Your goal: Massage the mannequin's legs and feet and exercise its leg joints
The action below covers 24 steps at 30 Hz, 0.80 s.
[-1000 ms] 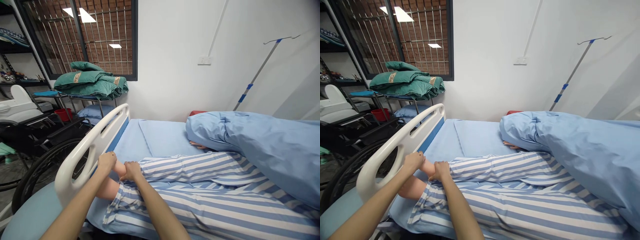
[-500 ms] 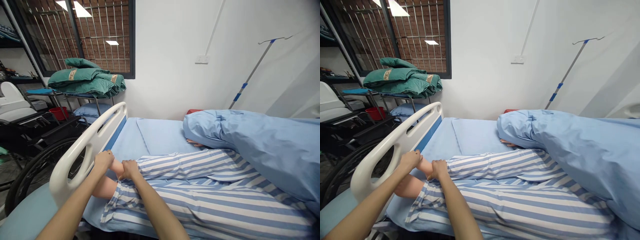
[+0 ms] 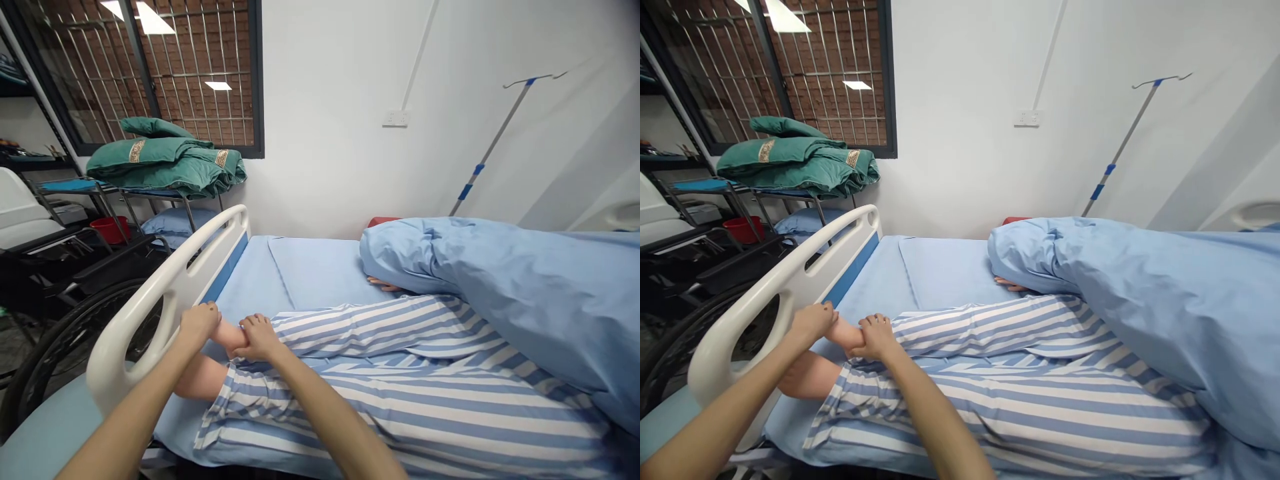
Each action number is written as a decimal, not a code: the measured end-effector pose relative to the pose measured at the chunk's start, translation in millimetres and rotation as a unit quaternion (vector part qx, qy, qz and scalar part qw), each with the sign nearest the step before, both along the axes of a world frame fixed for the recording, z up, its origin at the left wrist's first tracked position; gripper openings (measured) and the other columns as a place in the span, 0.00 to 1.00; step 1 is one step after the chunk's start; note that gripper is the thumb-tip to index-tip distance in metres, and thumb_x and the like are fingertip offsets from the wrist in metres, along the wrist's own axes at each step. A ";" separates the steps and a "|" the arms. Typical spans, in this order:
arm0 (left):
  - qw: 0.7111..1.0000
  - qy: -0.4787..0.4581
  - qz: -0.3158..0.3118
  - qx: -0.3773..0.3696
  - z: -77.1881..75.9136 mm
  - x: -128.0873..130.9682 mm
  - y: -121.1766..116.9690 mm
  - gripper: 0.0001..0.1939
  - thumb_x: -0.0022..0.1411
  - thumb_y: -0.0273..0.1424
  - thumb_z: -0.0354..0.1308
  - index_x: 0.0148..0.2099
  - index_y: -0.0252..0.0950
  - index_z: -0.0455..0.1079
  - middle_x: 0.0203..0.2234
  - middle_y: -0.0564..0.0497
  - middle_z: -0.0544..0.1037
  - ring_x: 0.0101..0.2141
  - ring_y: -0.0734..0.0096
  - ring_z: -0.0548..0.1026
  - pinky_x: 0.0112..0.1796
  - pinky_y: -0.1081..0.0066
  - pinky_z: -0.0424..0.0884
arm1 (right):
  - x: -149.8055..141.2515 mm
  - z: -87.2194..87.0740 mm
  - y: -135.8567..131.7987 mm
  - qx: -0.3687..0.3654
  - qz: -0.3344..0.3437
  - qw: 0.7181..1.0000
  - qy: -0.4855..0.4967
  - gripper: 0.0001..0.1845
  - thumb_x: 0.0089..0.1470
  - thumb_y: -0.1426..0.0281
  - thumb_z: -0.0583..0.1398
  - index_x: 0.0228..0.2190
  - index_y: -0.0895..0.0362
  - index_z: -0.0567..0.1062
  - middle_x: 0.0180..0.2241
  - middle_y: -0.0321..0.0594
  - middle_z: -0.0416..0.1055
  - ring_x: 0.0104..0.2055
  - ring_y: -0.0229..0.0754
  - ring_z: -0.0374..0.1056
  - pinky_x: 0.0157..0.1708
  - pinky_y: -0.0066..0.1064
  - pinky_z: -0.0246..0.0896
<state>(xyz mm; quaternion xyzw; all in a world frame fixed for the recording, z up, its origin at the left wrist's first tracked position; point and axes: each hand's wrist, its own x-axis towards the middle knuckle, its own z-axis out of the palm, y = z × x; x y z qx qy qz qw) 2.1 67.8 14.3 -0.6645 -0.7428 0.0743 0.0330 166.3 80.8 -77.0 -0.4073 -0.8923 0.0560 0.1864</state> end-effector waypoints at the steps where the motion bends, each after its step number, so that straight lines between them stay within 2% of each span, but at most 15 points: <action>1: 1.000 0.020 -0.006 0.005 -0.2 0.2 0.9 0.20 0.60 0.30 0.38 0.46 0.27 0.67 0.38 0.31 0.74 0.40 0.49 0.73 0.36 0.56 0.65 | 14.9 4.5 -1.3 0.017 0.001 1.000 0.025 0.29 0.41 0.53 0.60 0.43 0.57 0.66 0.43 0.46 0.67 0.48 0.48 0.57 0.45 0.38 0.51; 3: 0.998 0.053 -0.014 0.008 -1.1 1.0 3.0 0.19 0.59 0.27 0.39 0.45 0.26 0.68 0.36 0.32 0.75 0.38 0.50 0.74 0.34 0.57 0.65 | 54.0 14.0 -2.5 0.024 -0.011 0.999 0.048 0.19 0.48 0.61 0.57 0.40 0.58 0.68 0.40 0.45 0.68 0.45 0.44 0.59 0.44 0.34 0.51; 4: 0.998 0.061 -0.015 0.002 -1.5 2.2 3.9 0.19 0.58 0.25 0.39 0.44 0.26 0.68 0.36 0.32 0.75 0.37 0.51 0.74 0.34 0.57 0.65 | 77.3 18.4 -2.3 0.003 -0.020 0.999 0.045 0.14 0.50 0.64 0.55 0.37 0.59 0.70 0.36 0.44 0.69 0.41 0.42 0.61 0.42 0.32 0.52; 7: 0.996 0.085 -0.025 0.030 -1.1 14.2 5.8 0.19 0.56 0.22 0.40 0.42 0.26 0.70 0.36 0.31 0.74 0.38 0.50 0.72 0.36 0.54 0.63 | 153.5 26.9 0.0 -0.137 -0.014 0.990 0.004 0.10 0.49 0.66 0.54 0.28 0.58 0.72 0.26 0.37 0.69 0.29 0.36 0.62 0.32 0.26 0.53; 9: 0.989 0.084 -0.076 0.094 -1.2 32.9 7.5 0.18 0.56 0.26 0.42 0.43 0.26 0.69 0.40 0.30 0.72 0.44 0.47 0.68 0.39 0.51 0.61 | 200.9 26.3 2.3 -0.263 -0.007 0.964 -0.030 0.10 0.45 0.65 0.56 0.25 0.59 0.73 0.22 0.35 0.69 0.25 0.34 0.62 0.26 0.24 0.53; 11: 0.978 0.036 -0.154 0.134 -6.3 60.1 10.2 0.21 0.55 0.32 0.45 0.48 0.28 0.66 0.45 0.33 0.69 0.49 0.49 0.63 0.44 0.53 0.59 | 238.9 20.6 4.7 -0.391 -0.024 0.916 -0.080 0.11 0.41 0.64 0.58 0.24 0.59 0.73 0.20 0.34 0.67 0.23 0.34 0.62 0.23 0.23 0.53; 12: 0.973 -0.003 -0.191 0.129 -12.3 75.3 11.9 0.24 0.54 0.34 0.47 0.51 0.29 0.64 0.47 0.35 0.68 0.50 0.51 0.62 0.47 0.56 0.58 | 253.5 16.3 5.8 -0.441 -0.038 0.890 -0.109 0.11 0.39 0.63 0.59 0.23 0.59 0.73 0.19 0.34 0.67 0.22 0.34 0.62 0.21 0.24 0.54; 14: 0.963 -0.076 -0.245 0.083 -31.9 103.6 15.3 0.31 0.51 0.37 0.49 0.57 0.31 0.58 0.50 0.40 0.66 0.50 0.56 0.61 0.49 0.62 0.57 | 274.4 6.0 7.4 -0.497 -0.060 0.851 -0.158 0.12 0.36 0.63 0.60 0.23 0.59 0.73 0.18 0.34 0.66 0.20 0.35 0.61 0.20 0.24 0.55; 15: 0.960 -0.097 -0.259 0.052 -44.7 114.3 16.8 0.35 0.49 0.39 0.51 0.59 0.32 0.54 0.51 0.41 0.65 0.51 0.57 0.61 0.50 0.63 0.57 | 281.2 0.6 7.9 -0.505 -0.068 0.844 -0.168 0.11 0.36 0.63 0.61 0.22 0.59 0.73 0.18 0.34 0.66 0.20 0.35 0.61 0.20 0.25 0.55; 17: 0.962 -0.100 -0.255 -0.013 -71.7 124.7 19.4 0.41 0.45 0.37 0.54 0.62 0.34 0.47 0.52 0.41 0.64 0.50 0.56 0.62 0.49 0.63 0.59 | 289.7 -9.0 7.9 -0.502 -0.076 0.847 -0.155 0.10 0.35 0.65 0.60 0.23 0.59 0.73 0.18 0.33 0.66 0.19 0.34 0.60 0.19 0.25 0.56; 19: 0.969 -0.072 -0.233 -0.048 -92.7 120.6 21.1 0.42 0.44 0.34 0.53 0.62 0.35 0.46 0.51 0.41 0.66 0.49 0.56 0.65 0.47 0.62 0.60 | 293.8 -15.4 7.1 -0.498 -0.075 0.855 -0.119 0.09 0.37 0.66 0.60 0.23 0.58 0.72 0.18 0.32 0.65 0.19 0.33 0.60 0.19 0.24 0.56; 21: 0.975 -0.040 -0.212 -0.061 -102.0 108.4 22.7 0.39 0.44 0.32 0.52 0.61 0.36 0.49 0.49 0.42 0.68 0.46 0.55 0.67 0.44 0.62 0.62 | 295.4 -18.3 6.8 -0.523 -0.056 0.846 -0.085 0.09 0.38 0.65 0.59 0.23 0.59 0.71 0.17 0.32 0.64 0.19 0.32 0.59 0.19 0.24 0.56; 24: 0.979 0.001 -0.178 -0.100 -97.5 93.9 26.3 0.36 0.44 0.34 0.52 0.58 0.38 0.53 0.47 0.43 0.71 0.44 0.54 0.69 0.40 0.61 0.64 | 295.4 -19.8 8.4 -0.569 -0.034 0.819 -0.056 0.11 0.40 0.63 0.60 0.24 0.58 0.70 0.17 0.31 0.63 0.19 0.32 0.60 0.19 0.23 0.56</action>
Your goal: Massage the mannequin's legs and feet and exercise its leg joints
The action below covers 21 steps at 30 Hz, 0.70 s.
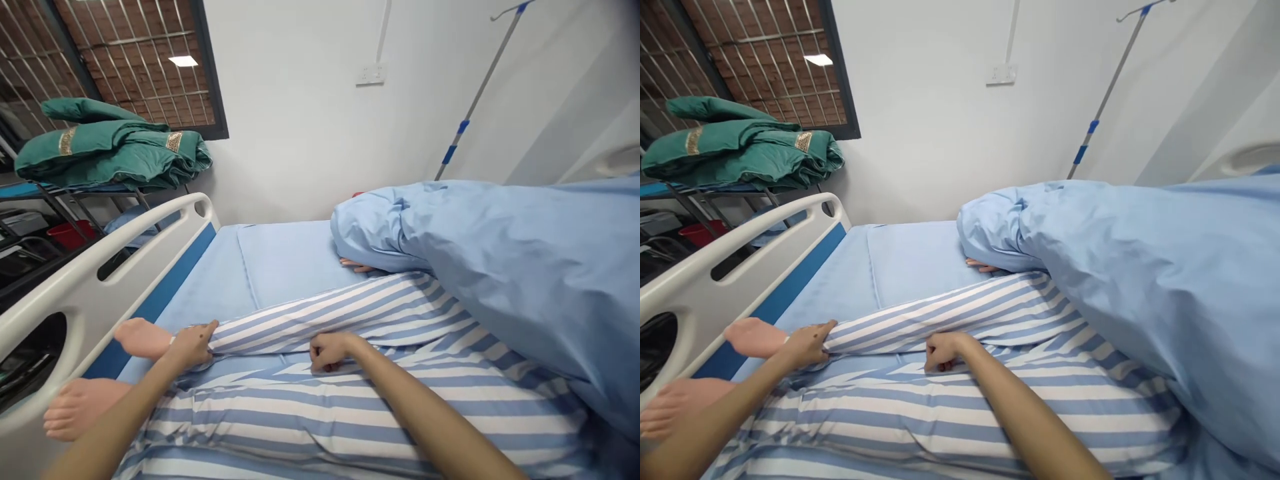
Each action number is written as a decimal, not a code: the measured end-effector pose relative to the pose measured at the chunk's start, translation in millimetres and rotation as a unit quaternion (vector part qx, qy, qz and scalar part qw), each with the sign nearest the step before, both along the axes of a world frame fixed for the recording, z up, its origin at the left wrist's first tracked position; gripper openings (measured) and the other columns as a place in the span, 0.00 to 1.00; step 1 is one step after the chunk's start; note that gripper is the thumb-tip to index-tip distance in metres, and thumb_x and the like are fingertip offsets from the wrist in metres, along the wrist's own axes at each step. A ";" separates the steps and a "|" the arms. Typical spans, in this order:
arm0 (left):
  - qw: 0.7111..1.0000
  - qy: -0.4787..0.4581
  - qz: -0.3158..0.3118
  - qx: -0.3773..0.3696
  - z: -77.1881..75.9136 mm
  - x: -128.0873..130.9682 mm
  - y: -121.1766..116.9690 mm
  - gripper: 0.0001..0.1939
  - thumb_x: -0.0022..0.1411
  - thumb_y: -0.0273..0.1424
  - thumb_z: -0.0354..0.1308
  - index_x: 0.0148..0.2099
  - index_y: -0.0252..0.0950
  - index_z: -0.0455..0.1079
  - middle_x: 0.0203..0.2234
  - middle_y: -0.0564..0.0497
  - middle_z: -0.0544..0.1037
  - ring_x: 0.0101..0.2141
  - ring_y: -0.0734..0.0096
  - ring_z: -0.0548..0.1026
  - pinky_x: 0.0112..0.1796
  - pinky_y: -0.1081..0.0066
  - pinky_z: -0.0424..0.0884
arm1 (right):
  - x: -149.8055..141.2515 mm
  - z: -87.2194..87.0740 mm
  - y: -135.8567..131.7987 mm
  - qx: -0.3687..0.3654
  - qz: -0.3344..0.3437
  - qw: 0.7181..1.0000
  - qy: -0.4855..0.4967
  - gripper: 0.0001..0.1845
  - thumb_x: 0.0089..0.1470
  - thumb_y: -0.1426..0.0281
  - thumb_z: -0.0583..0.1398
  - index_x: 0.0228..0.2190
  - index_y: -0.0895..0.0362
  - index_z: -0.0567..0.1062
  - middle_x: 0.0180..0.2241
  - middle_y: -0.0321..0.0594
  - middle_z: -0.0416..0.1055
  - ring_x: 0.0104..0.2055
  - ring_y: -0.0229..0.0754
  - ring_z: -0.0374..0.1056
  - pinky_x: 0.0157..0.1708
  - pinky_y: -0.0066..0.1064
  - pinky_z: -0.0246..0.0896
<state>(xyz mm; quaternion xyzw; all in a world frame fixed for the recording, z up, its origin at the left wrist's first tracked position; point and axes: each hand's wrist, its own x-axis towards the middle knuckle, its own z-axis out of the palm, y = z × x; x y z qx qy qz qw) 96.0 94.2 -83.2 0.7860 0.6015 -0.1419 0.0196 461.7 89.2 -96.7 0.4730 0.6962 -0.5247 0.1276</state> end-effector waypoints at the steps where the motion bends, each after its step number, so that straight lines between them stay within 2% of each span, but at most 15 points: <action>1: 1.000 0.014 0.004 -0.012 3.9 -1.6 1.7 0.35 0.44 0.34 0.52 0.57 0.39 0.54 0.47 0.43 0.71 0.44 0.53 0.70 0.39 0.62 0.65 | -0.2 -0.7 1.1 -0.010 -0.005 1.000 0.005 0.11 0.39 0.63 0.60 0.25 0.58 0.69 0.17 0.31 0.63 0.19 0.32 0.60 0.19 0.23 0.56; 4: 0.999 0.044 0.001 -0.027 19.2 0.4 7.9 0.33 0.44 0.34 0.51 0.56 0.38 0.56 0.47 0.42 0.71 0.44 0.53 0.70 0.38 0.62 0.65 | 0.3 -3.6 5.0 -0.023 -0.026 0.999 0.024 0.14 0.39 0.64 0.62 0.29 0.58 0.69 0.18 0.30 0.65 0.19 0.32 0.61 0.19 0.22 0.56; 6: 0.998 0.058 0.000 -0.021 35.4 3.3 13.3 0.34 0.43 0.35 0.51 0.56 0.38 0.56 0.46 0.41 0.71 0.43 0.52 0.70 0.37 0.62 0.65 | 2.4 -4.3 7.7 -0.019 -0.044 0.999 0.024 0.16 0.39 0.64 0.62 0.32 0.58 0.69 0.19 0.31 0.66 0.19 0.32 0.62 0.20 0.22 0.57; 9: 0.997 0.073 -0.004 -0.008 72.7 7.0 22.1 0.34 0.42 0.37 0.53 0.55 0.39 0.57 0.44 0.41 0.72 0.41 0.52 0.71 0.35 0.63 0.64 | 7.3 -0.3 10.0 0.079 -0.092 0.992 -0.026 0.19 0.40 0.62 0.61 0.35 0.60 0.71 0.22 0.37 0.71 0.22 0.36 0.66 0.23 0.26 0.60; 12: 0.996 0.092 -0.013 0.007 112.8 13.8 27.0 0.29 0.42 0.38 0.54 0.50 0.41 0.61 0.38 0.43 0.74 0.37 0.53 0.72 0.33 0.64 0.64 | 10.6 7.8 9.2 0.202 -0.142 0.967 -0.065 0.24 0.40 0.60 0.61 0.38 0.60 0.71 0.36 0.48 0.73 0.38 0.46 0.69 0.34 0.31 0.61; 14: 0.995 0.095 -0.013 0.035 128.7 20.0 25.4 0.23 0.42 0.38 0.54 0.45 0.41 0.62 0.36 0.45 0.75 0.37 0.54 0.72 0.34 0.64 0.63 | 9.8 13.3 7.4 0.243 -0.163 0.954 -0.065 0.24 0.42 0.59 0.59 0.41 0.60 0.71 0.44 0.52 0.69 0.46 0.51 0.65 0.40 0.34 0.59; 15: 0.994 0.091 -0.010 0.056 131.5 23.1 23.0 0.21 0.43 0.38 0.54 0.43 0.41 0.62 0.36 0.45 0.75 0.37 0.54 0.72 0.35 0.64 0.63 | 8.4 15.9 6.4 0.260 -0.173 0.948 -0.064 0.24 0.44 0.60 0.58 0.41 0.61 0.71 0.45 0.53 0.69 0.48 0.51 0.64 0.41 0.34 0.58; 17: 0.992 0.081 0.004 0.102 126.9 28.5 16.4 0.18 0.45 0.38 0.53 0.41 0.41 0.62 0.36 0.46 0.75 0.38 0.56 0.72 0.36 0.66 0.62 | 4.5 21.0 4.9 0.309 -0.206 0.926 -0.069 0.21 0.47 0.60 0.56 0.40 0.62 0.71 0.43 0.54 0.70 0.47 0.52 0.64 0.42 0.35 0.57; 19: 0.989 0.066 0.027 0.132 112.3 33.4 9.7 0.18 0.46 0.38 0.53 0.41 0.41 0.61 0.37 0.47 0.75 0.38 0.57 0.72 0.35 0.67 0.62 | 0.6 26.0 4.5 0.382 -0.252 0.886 -0.077 0.20 0.49 0.62 0.54 0.39 0.63 0.72 0.40 0.55 0.71 0.46 0.52 0.65 0.42 0.35 0.55; 21: 0.986 0.041 0.048 0.157 94.3 39.6 4.9 0.18 0.47 0.39 0.53 0.42 0.41 0.60 0.37 0.48 0.75 0.37 0.59 0.72 0.33 0.69 0.62 | -1.4 31.0 5.2 0.464 -0.292 0.832 -0.079 0.19 0.51 0.63 0.53 0.39 0.63 0.72 0.40 0.56 0.71 0.46 0.52 0.64 0.45 0.37 0.53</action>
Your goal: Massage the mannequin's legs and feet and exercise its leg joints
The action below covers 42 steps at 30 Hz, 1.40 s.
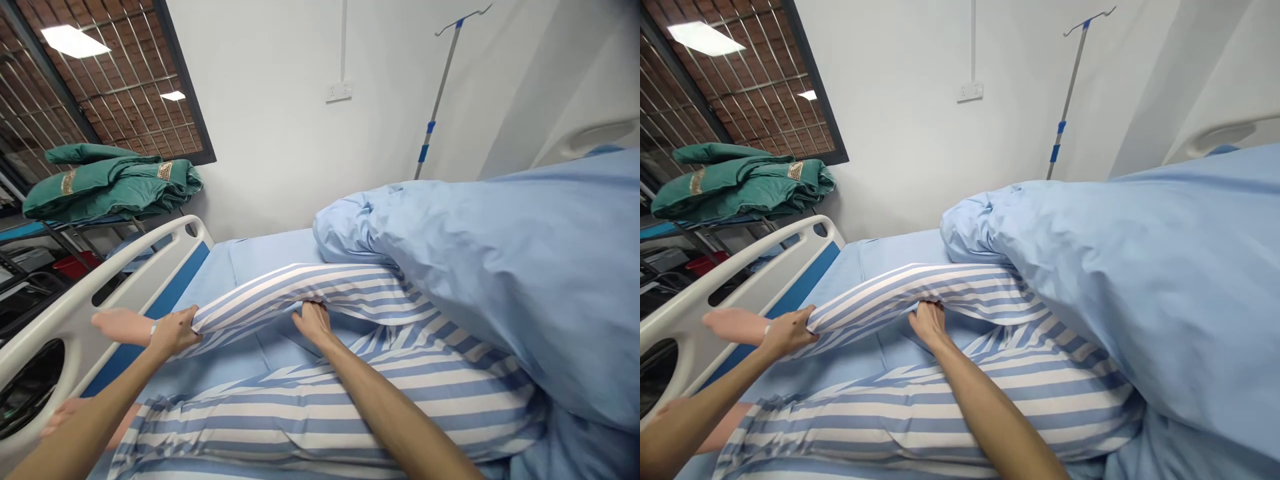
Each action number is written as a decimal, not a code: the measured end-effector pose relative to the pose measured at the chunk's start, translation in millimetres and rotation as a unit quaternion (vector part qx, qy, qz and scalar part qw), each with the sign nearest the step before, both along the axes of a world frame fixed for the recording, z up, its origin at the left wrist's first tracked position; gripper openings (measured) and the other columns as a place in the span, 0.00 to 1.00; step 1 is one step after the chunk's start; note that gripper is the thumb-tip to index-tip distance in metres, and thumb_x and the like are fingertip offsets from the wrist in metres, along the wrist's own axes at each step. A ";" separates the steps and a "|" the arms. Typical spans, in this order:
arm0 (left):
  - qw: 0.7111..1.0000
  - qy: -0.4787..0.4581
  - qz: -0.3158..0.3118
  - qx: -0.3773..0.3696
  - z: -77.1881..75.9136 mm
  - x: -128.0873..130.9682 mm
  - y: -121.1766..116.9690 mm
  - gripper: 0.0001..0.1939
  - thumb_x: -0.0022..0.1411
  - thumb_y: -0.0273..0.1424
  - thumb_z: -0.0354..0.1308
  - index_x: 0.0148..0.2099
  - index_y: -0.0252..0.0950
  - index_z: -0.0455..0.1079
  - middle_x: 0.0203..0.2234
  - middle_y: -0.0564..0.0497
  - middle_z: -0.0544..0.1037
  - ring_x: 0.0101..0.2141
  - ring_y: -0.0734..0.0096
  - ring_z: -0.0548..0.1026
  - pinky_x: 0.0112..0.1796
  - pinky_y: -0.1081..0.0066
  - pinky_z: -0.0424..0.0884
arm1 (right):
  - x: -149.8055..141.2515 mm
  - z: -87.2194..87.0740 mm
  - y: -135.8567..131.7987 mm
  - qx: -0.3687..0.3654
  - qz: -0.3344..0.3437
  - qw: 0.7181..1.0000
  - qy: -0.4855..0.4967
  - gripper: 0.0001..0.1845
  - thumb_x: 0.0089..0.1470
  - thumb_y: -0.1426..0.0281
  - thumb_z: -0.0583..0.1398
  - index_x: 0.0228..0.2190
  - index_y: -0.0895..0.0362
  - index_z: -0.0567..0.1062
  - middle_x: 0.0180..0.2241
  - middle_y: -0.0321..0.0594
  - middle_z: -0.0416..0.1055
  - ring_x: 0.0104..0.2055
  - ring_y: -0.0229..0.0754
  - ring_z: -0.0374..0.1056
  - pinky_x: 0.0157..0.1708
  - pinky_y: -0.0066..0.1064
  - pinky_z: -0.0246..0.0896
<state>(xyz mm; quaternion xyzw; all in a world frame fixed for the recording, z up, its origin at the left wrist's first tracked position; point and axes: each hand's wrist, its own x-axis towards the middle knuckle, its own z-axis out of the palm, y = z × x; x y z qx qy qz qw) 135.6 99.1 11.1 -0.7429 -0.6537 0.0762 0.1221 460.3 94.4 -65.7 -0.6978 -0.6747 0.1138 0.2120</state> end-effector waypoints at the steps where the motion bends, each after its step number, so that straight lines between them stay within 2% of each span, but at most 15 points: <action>1: 1.000 -0.016 0.007 0.018 -8.4 4.3 -1.5 0.19 0.48 0.40 0.52 0.43 0.41 0.60 0.38 0.48 0.75 0.37 0.59 0.72 0.32 0.69 0.61 | 0.1 2.5 0.5 0.038 -0.011 0.999 -0.004 0.18 0.51 0.64 0.52 0.39 0.63 0.72 0.40 0.56 0.71 0.46 0.52 0.64 0.46 0.37 0.51; 4: 0.995 -0.059 0.036 0.078 -27.9 24.6 -3.0 0.21 0.49 0.43 0.51 0.45 0.42 0.60 0.39 0.49 0.75 0.39 0.59 0.72 0.32 0.69 0.61 | 4.5 9.7 1.7 0.112 -0.030 0.993 -0.011 0.17 0.52 0.66 0.51 0.37 0.64 0.72 0.39 0.56 0.70 0.46 0.53 0.62 0.49 0.39 0.47; 7: 0.988 -0.109 0.060 0.091 -43.6 57.6 -2.4 0.22 0.49 0.45 0.51 0.46 0.44 0.60 0.38 0.51 0.75 0.39 0.59 0.72 0.32 0.69 0.61 | 13.7 16.2 2.6 0.161 -0.061 0.985 -0.010 0.17 0.50 0.68 0.52 0.39 0.66 0.69 0.40 0.56 0.68 0.47 0.53 0.60 0.49 0.40 0.47; 11: 0.976 -0.187 0.082 0.076 -68.7 107.4 -2.7 0.22 0.50 0.47 0.49 0.46 0.44 0.60 0.35 0.51 0.76 0.37 0.59 0.72 0.30 0.69 0.61 | 26.0 20.8 3.7 0.225 -0.093 0.970 -0.002 0.28 0.48 0.71 0.53 0.51 0.69 0.58 0.48 0.58 0.61 0.53 0.54 0.53 0.52 0.43 0.44; 13: 0.969 -0.217 0.090 0.074 -79.6 125.4 -3.3 0.23 0.49 0.48 0.49 0.45 0.43 0.60 0.34 0.51 0.76 0.37 0.59 0.72 0.30 0.70 0.61 | 29.6 20.5 4.1 0.248 -0.099 0.964 -0.004 0.32 0.48 0.71 0.53 0.54 0.70 0.55 0.50 0.59 0.59 0.54 0.54 0.51 0.53 0.44 0.43; 15: 0.965 -0.233 0.092 0.074 -85.8 135.4 -3.5 0.23 0.49 0.48 0.49 0.45 0.43 0.60 0.35 0.50 0.75 0.37 0.58 0.72 0.30 0.69 0.61 | 31.1 19.1 4.3 0.261 -0.100 0.960 -0.004 0.32 0.47 0.72 0.52 0.54 0.70 0.54 0.51 0.58 0.58 0.54 0.55 0.50 0.53 0.44 0.43; 18: 0.967 -0.232 0.086 0.062 -85.0 136.2 -2.9 0.23 0.50 0.47 0.49 0.45 0.42 0.60 0.34 0.50 0.75 0.37 0.58 0.72 0.30 0.69 0.61 | 31.5 16.8 4.3 0.265 -0.097 0.959 0.001 0.32 0.47 0.73 0.52 0.54 0.69 0.54 0.51 0.58 0.58 0.54 0.55 0.50 0.53 0.45 0.44; 22: 0.976 -0.202 0.071 0.043 -71.8 117.1 -3.0 0.20 0.50 0.46 0.50 0.43 0.43 0.60 0.32 0.51 0.75 0.36 0.59 0.73 0.29 0.71 0.61 | 31.2 15.2 3.8 0.247 -0.092 0.965 -0.004 0.32 0.46 0.73 0.52 0.54 0.68 0.54 0.49 0.57 0.60 0.53 0.54 0.52 0.51 0.43 0.46; 26: 0.987 -0.143 0.057 0.037 -47.5 78.4 -5.5 0.18 0.50 0.45 0.50 0.43 0.43 0.60 0.34 0.51 0.76 0.36 0.60 0.73 0.30 0.71 0.61 | 27.6 13.2 2.4 0.198 -0.088 0.976 -0.015 0.27 0.46 0.72 0.53 0.50 0.67 0.60 0.44 0.54 0.65 0.47 0.52 0.59 0.48 0.39 0.51; 30: 0.997 -0.068 0.039 0.015 -7.6 32.8 -8.8 0.20 0.48 0.43 0.52 0.44 0.43 0.60 0.38 0.49 0.75 0.38 0.58 0.72 0.31 0.69 0.62 | 20.1 7.6 -1.9 0.135 -0.060 0.989 -0.032 0.20 0.49 0.70 0.52 0.45 0.66 0.65 0.41 0.54 0.68 0.45 0.51 0.63 0.47 0.37 0.51; 32: 0.999 -0.026 0.022 0.002 15.6 14.7 -10.0 0.21 0.47 0.41 0.52 0.45 0.43 0.60 0.40 0.47 0.75 0.39 0.56 0.72 0.33 0.68 0.62 | 17.4 2.9 -5.7 0.064 -0.021 0.997 -0.036 0.20 0.52 0.68 0.50 0.45 0.66 0.66 0.43 0.56 0.68 0.46 0.51 0.63 0.48 0.37 0.52; 35: 0.999 0.029 -0.016 -0.008 47.2 0.1 -10.4 0.19 0.47 0.37 0.51 0.44 0.42 0.61 0.40 0.46 0.75 0.39 0.54 0.72 0.35 0.64 0.63 | 17.4 -5.5 -11.1 -0.056 0.054 0.996 -0.034 0.21 0.52 0.66 0.51 0.44 0.64 0.69 0.44 0.55 0.69 0.47 0.51 0.65 0.45 0.36 0.55; 37: 0.998 0.047 -0.041 -0.019 62.0 -1.4 -10.3 0.19 0.46 0.34 0.51 0.44 0.42 0.62 0.39 0.46 0.75 0.39 0.54 0.72 0.37 0.63 0.63 | 19.6 -10.2 -13.4 -0.094 0.086 0.991 -0.033 0.21 0.47 0.64 0.55 0.42 0.62 0.71 0.44 0.53 0.70 0.46 0.51 0.66 0.43 0.34 0.58; 39: 0.997 0.053 -0.054 -0.026 69.5 0.3 -10.6 0.19 0.45 0.32 0.51 0.44 0.42 0.63 0.37 0.45 0.75 0.39 0.54 0.72 0.37 0.62 0.63 | 22.2 -13.0 -14.4 -0.104 0.097 0.989 -0.033 0.21 0.44 0.64 0.58 0.41 0.60 0.73 0.45 0.52 0.70 0.46 0.51 0.66 0.41 0.33 0.59; 42: 0.996 0.060 -0.059 -0.017 67.7 1.1 -11.6 0.20 0.46 0.32 0.51 0.45 0.41 0.63 0.37 0.45 0.75 0.38 0.53 0.72 0.36 0.62 0.63 | 24.3 -12.7 -14.5 -0.099 0.103 0.989 -0.030 0.22 0.44 0.63 0.58 0.41 0.60 0.73 0.45 0.52 0.70 0.47 0.50 0.66 0.41 0.32 0.59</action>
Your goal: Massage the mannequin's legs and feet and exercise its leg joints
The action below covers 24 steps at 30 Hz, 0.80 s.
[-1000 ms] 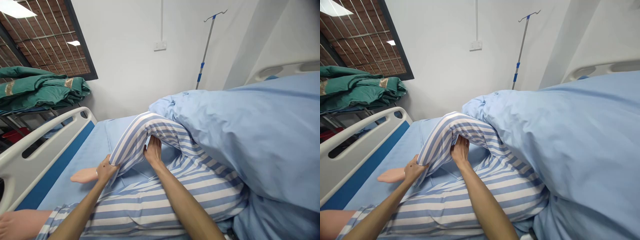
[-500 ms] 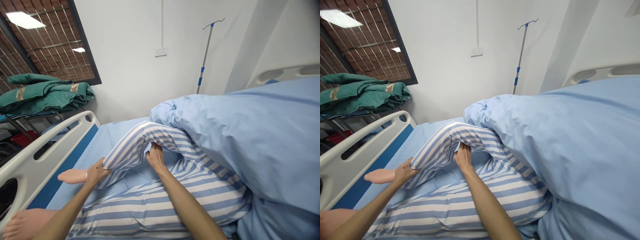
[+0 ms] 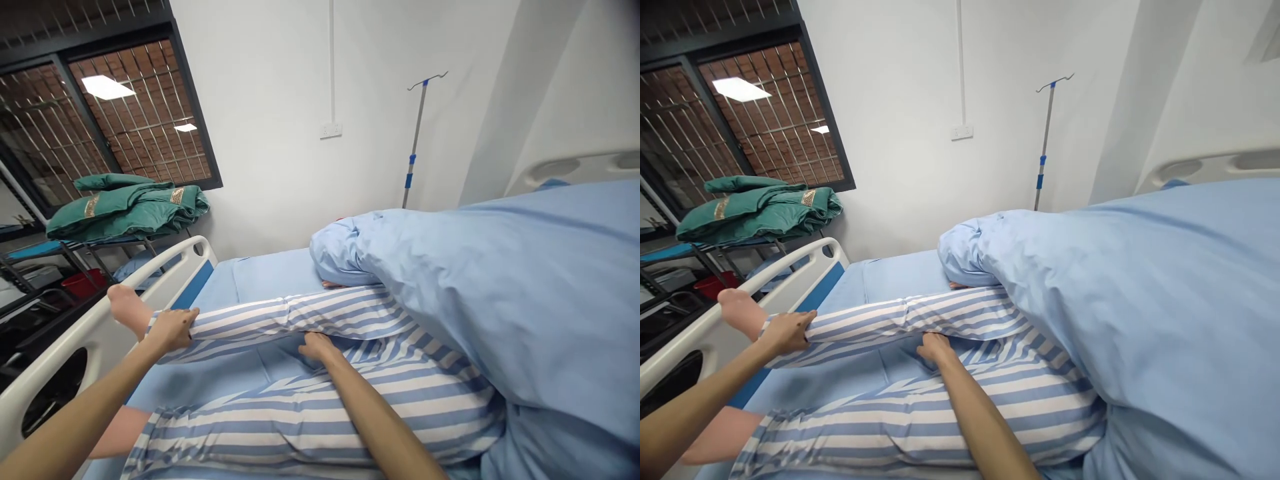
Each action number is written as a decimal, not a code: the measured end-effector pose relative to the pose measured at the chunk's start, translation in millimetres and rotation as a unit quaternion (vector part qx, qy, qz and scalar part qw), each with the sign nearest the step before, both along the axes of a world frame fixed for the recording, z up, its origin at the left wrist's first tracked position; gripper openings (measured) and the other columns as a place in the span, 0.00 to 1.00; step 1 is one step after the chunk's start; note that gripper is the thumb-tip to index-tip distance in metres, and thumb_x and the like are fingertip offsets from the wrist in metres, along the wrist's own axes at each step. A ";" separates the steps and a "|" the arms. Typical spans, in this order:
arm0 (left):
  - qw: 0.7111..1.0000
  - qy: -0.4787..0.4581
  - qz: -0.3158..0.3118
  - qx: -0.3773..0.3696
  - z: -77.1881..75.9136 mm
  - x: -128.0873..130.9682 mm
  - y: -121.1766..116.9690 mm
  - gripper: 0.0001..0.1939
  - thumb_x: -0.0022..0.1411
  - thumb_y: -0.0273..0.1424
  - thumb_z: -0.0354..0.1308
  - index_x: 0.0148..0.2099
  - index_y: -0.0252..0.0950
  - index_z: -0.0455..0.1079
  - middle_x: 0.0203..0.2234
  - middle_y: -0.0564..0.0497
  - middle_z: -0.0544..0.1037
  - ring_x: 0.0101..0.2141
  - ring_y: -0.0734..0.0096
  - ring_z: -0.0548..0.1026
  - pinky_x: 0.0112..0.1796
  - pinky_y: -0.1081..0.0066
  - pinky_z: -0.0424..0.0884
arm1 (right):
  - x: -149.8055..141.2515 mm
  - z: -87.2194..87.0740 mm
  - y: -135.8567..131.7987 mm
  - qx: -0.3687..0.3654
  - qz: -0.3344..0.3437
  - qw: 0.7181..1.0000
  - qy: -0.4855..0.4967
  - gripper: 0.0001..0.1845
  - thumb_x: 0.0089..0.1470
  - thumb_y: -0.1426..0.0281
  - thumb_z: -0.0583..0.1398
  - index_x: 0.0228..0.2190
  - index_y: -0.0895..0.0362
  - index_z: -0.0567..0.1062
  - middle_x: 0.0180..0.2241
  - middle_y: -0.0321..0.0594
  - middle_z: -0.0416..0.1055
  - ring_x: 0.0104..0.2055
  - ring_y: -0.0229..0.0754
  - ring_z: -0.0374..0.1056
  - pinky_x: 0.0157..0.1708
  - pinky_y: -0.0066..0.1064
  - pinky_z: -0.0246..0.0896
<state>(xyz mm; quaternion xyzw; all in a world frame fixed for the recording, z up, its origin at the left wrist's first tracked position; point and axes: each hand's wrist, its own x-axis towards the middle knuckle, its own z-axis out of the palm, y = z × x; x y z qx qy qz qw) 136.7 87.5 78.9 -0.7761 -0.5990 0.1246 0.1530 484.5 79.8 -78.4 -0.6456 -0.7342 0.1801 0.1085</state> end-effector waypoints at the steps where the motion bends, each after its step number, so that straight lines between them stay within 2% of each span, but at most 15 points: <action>1: 1.000 0.001 0.000 0.004 -3.1 -0.9 -0.2 0.21 0.46 0.33 0.51 0.45 0.41 0.62 0.37 0.45 0.75 0.38 0.53 0.72 0.36 0.62 0.63 | 0.1 1.2 0.1 0.008 -0.001 1.000 0.002 0.23 0.45 0.63 0.58 0.42 0.61 0.72 0.46 0.52 0.69 0.47 0.50 0.66 0.42 0.32 0.59; 6: 0.999 -0.026 0.036 0.023 -28.6 -5.3 1.2 0.24 0.46 0.36 0.51 0.48 0.41 0.60 0.40 0.45 0.75 0.39 0.53 0.72 0.35 0.64 0.63 | 0.3 11.6 1.9 0.071 -0.015 0.997 0.017 0.23 0.49 0.65 0.54 0.45 0.64 0.68 0.47 0.55 0.67 0.49 0.50 0.64 0.45 0.33 0.56; 10: 0.991 -0.091 0.090 0.046 -60.5 7.8 1.6 0.23 0.48 0.37 0.52 0.48 0.44 0.59 0.43 0.48 0.74 0.40 0.57 0.72 0.36 0.66 0.62 | 2.1 18.2 6.1 0.099 -0.026 0.995 0.020 0.20 0.51 0.65 0.53 0.43 0.63 0.69 0.44 0.54 0.68 0.49 0.50 0.63 0.48 0.33 0.54; 15: 0.972 -0.186 0.115 0.085 -99.5 46.7 2.3 0.19 0.51 0.42 0.50 0.46 0.44 0.61 0.39 0.51 0.76 0.40 0.59 0.72 0.35 0.68 0.61 | 5.2 20.2 13.5 0.186 -0.070 0.980 0.027 0.22 0.50 0.67 0.54 0.46 0.64 0.66 0.45 0.55 0.67 0.51 0.51 0.60 0.51 0.36 0.51; 20: 0.943 -0.285 0.141 0.098 -121.9 96.4 4.2 0.21 0.50 0.46 0.51 0.45 0.45 0.62 0.36 0.52 0.76 0.39 0.60 0.72 0.36 0.68 0.60 | 11.5 16.7 19.1 0.270 -0.118 0.955 0.039 0.33 0.48 0.68 0.54 0.54 0.70 0.55 0.55 0.58 0.53 0.58 0.55 0.48 0.54 0.40 0.49; 24: 0.923 -0.330 0.178 0.093 -138.0 123.9 3.2 0.23 0.48 0.48 0.51 0.45 0.45 0.63 0.32 0.51 0.76 0.38 0.59 0.72 0.36 0.67 0.60 | 14.9 13.1 21.6 0.293 -0.135 0.946 0.042 0.40 0.47 0.68 0.54 0.58 0.70 0.45 0.59 0.57 0.46 0.60 0.54 0.42 0.56 0.40 0.47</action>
